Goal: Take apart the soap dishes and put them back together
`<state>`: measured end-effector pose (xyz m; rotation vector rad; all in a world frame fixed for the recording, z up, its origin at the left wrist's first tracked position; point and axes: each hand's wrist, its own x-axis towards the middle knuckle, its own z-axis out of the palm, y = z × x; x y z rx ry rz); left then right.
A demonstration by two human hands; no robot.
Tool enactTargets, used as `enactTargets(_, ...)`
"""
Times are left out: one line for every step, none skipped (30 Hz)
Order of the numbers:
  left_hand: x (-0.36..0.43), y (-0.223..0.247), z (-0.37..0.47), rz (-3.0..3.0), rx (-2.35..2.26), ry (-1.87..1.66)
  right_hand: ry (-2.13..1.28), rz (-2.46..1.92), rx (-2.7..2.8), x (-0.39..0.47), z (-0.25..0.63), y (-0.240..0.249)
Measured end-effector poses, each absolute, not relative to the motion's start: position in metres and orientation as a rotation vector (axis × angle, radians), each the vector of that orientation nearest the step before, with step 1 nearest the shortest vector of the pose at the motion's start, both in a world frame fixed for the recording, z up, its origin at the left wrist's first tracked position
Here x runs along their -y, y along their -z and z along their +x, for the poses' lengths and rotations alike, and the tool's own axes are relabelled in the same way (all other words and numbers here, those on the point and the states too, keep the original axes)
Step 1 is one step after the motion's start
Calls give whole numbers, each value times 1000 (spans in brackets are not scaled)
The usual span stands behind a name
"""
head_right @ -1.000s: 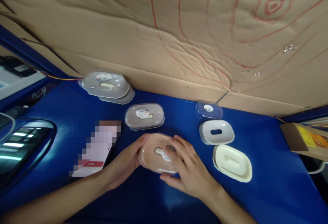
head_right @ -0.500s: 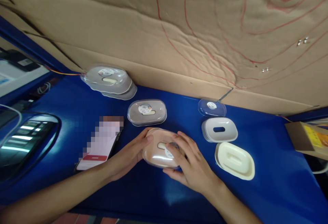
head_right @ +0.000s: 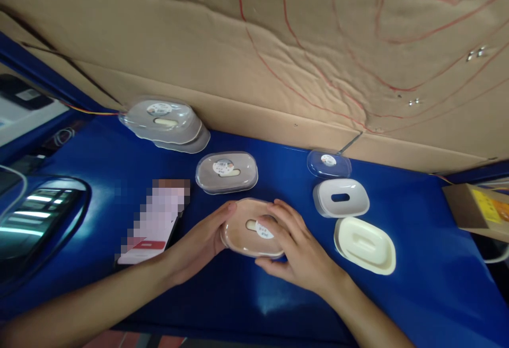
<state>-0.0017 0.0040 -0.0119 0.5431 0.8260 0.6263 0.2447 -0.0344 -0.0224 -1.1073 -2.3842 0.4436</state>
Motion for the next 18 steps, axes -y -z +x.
enactTargets(-4, 12, -2, 525, -837, -612, -420, -1104, 2397, 34, 245, 23)
enactTargets(-4, 11, -2, 509, -845, -598, -387, -1103, 2410, 34, 245, 24)
enactTargets(-5, 11, -3, 497, -850, -589, -338, -1102, 2424, 33, 245, 25)
enactTargets(-5, 9, -3, 489, -848, -585, -271, -1099, 2434, 33, 245, 26)
enactTargets(-6, 8, -4, 482, -837, -584, -193, -1087, 2448, 33, 246, 27)
enactTargets(-7, 7, -4, 476, -815, -582, -114, -1063, 2466, 33, 246, 28)
enactTargets(-9, 6, -4, 473, -781, -579, -45, -1036, 2487, 32, 245, 29)
enactTargets(-10, 5, -4, 472, -743, -576, 11, -1010, 2505, 32, 245, 29)
enactTargets(-12, 4, -4, 473, -710, -573, 52, -989, 2514, 32, 245, 29)
enactTargets(-13, 4, -4, 475, -688, -568, 77, -978, 2519, 31, 245, 28)
enactTargets(-13, 4, -4, 477, -686, -565, 89, -976, 2520, 30, 246, 27)
enactTargets(-14, 4, -4, 481, -703, -564, 90, -983, 2522, 29, 248, 25)
enactTargets(-14, 5, -4, 489, -728, -567, 84, -995, 2528, 27, 251, 24)
enactTargets(-14, 5, -4, 499, -755, -574, 75, -1014, 2538, 25, 256, 22)
enactTargets(-13, 7, -4, 515, -786, -590, 71, -1049, 2543, 23, 260, 21)
enactTargets(-13, 8, -5, 541, -824, -614, 76, -1098, 2538, 20, 265, 20)
enactTargets(-12, 9, -6, 577, -870, -646, 86, -1154, 2526, 18, 270, 20)
enactTargets(-12, 10, -7, 616, -922, -682, 101, -1208, 2506, 15, 274, 20)
